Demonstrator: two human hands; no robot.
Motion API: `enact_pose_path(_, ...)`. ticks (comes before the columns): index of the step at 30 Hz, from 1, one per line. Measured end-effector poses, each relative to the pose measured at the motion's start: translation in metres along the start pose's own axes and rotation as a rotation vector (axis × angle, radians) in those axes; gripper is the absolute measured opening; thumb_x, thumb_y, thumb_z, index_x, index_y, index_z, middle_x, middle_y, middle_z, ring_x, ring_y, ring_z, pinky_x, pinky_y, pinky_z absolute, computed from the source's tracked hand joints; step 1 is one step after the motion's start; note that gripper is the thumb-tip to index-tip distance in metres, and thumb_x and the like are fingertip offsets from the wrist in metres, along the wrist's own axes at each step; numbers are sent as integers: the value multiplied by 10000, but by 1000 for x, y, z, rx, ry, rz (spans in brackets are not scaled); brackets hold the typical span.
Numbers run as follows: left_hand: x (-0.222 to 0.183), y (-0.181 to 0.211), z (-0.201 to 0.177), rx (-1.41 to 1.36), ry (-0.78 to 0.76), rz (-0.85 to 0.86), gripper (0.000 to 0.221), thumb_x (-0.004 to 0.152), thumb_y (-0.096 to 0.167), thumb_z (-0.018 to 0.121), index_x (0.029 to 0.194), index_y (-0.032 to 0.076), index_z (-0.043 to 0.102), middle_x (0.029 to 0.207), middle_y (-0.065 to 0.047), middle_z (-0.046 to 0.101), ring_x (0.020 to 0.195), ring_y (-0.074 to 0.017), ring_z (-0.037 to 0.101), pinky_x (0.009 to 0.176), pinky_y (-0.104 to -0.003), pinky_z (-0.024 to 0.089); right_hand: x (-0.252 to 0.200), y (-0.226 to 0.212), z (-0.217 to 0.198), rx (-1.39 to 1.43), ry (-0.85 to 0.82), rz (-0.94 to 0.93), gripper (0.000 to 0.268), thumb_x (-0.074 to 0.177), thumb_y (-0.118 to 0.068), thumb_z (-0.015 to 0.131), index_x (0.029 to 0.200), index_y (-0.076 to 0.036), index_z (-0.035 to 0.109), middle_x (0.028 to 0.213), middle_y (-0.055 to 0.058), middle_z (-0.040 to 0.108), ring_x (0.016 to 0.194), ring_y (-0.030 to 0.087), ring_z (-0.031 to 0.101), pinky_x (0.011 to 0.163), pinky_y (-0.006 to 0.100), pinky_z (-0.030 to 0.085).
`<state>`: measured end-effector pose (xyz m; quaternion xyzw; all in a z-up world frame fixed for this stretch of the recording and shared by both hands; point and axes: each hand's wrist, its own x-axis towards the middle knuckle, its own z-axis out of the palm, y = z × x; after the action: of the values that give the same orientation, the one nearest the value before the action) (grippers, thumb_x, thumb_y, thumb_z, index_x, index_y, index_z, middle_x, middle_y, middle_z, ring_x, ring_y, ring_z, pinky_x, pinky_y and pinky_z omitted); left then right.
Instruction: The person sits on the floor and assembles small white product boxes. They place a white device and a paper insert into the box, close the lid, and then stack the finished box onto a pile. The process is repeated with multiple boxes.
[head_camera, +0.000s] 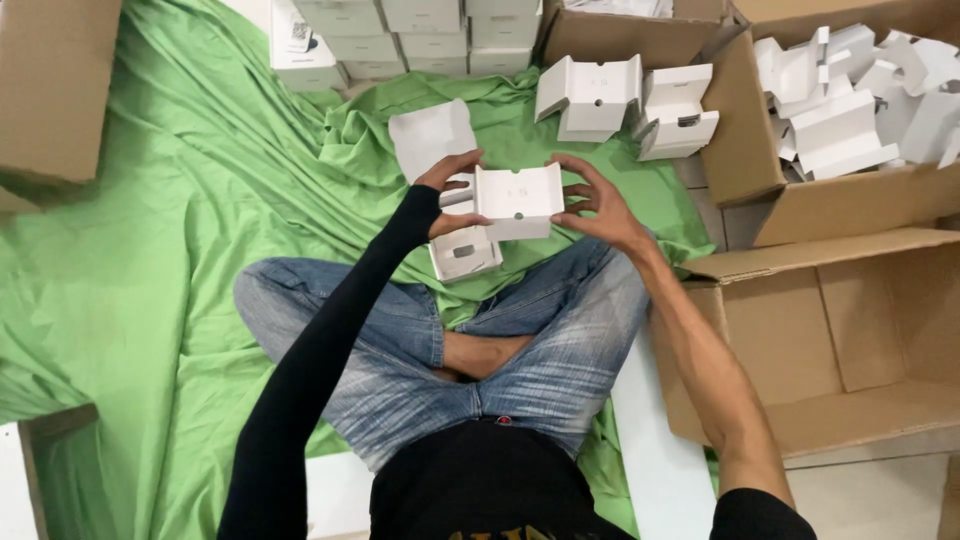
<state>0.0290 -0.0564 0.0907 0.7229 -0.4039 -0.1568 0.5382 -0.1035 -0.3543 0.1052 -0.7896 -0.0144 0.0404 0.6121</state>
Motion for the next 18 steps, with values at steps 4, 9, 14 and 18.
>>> enact_pose_path(4,79,-24,25,76,-19,87,914,801,247,959,1561,169,458,1526,-117,521,1394,-288,564,1122,-426,548,14,-3,-78,-225,84,-74,854,830,15,782,1583,-183,431,1582,87,470,1231,254,643,943,363,631)
enact_pose_path(9,186,-60,44,144,7,162,912,805,230,937,1567,156,442,1558,-143,489,1400,-321,545,1071,-423,551,61,-16,-150,-462,145,-109,873,804,37,775,1590,-179,462,1568,110,501,1157,245,677,941,362,623)
enact_pose_path(14,244,-118,62,222,-24,79,907,753,237,955,1511,137,467,1513,-149,519,1356,-319,570,1044,-411,577,106,45,-182,-663,126,-56,876,810,-15,786,1599,-155,434,1554,141,498,1161,265,689,925,374,611)
enact_pose_path(18,259,-163,79,295,-126,-62,974,714,264,961,1523,126,436,1491,-162,533,1342,-342,560,1086,-430,499,120,76,-186,-669,87,54,919,751,-38,806,1577,-152,420,1538,143,498,1159,290,677,890,388,600)
